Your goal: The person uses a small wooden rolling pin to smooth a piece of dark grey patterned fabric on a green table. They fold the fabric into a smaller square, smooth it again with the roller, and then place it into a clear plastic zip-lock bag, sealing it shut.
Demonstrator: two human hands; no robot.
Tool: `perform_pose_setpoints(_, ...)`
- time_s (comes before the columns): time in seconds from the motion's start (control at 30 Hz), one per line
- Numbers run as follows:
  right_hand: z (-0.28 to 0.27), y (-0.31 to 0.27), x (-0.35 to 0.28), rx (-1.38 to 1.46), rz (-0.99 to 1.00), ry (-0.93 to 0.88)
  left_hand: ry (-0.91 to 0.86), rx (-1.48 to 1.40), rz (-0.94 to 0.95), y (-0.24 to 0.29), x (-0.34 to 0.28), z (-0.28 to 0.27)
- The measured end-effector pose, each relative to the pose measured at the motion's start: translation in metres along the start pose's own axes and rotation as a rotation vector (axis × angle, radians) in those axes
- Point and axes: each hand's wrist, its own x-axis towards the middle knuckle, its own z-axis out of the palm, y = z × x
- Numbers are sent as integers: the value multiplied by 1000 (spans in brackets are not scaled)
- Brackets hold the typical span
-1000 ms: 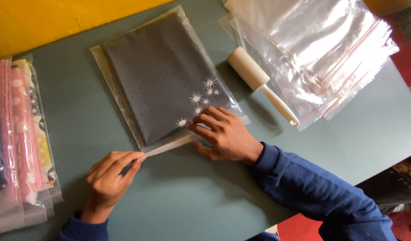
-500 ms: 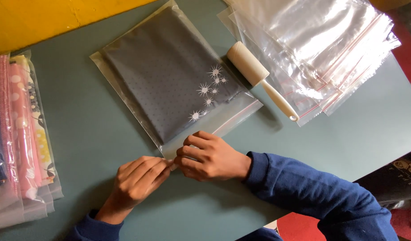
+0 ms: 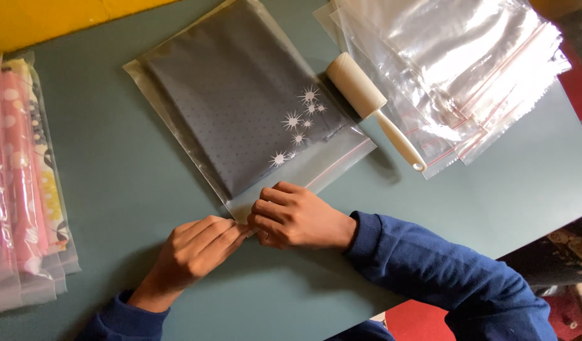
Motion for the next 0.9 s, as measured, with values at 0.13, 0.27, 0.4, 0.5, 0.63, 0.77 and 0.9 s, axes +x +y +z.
perform_pose_setpoints(0.13, 1, -1, 2, 3, 15, -21, -4, -7, 7, -1, 1, -2)
perform_pose_setpoints(0.27, -1, 0, 3, 1, 21, -19, 14, -26, -4, -1, 3, -1)
perform_pose_setpoints(0.4, -6, 3, 4, 24, 40, -8, -12, -46, -52, -5, -5, -3)
perform_pose_setpoints(0.5, -4, 5, 1, 4, 31, -3, -8, -18, -67, -6, -7, -2)
perform_pose_setpoints(0.63, -3, 3, 1, -12, 22, -2, -15, 35, -58, -3, -4, -1)
perform_pose_setpoints(0.77, -3, 2, 1, -15, 12, -27, -24, 61, -27, -3, -1, -1)
perform_pose_setpoints(0.9, -3, 3, 2, -8, 30, -26, -14, 77, -31, -5, -3, 0)
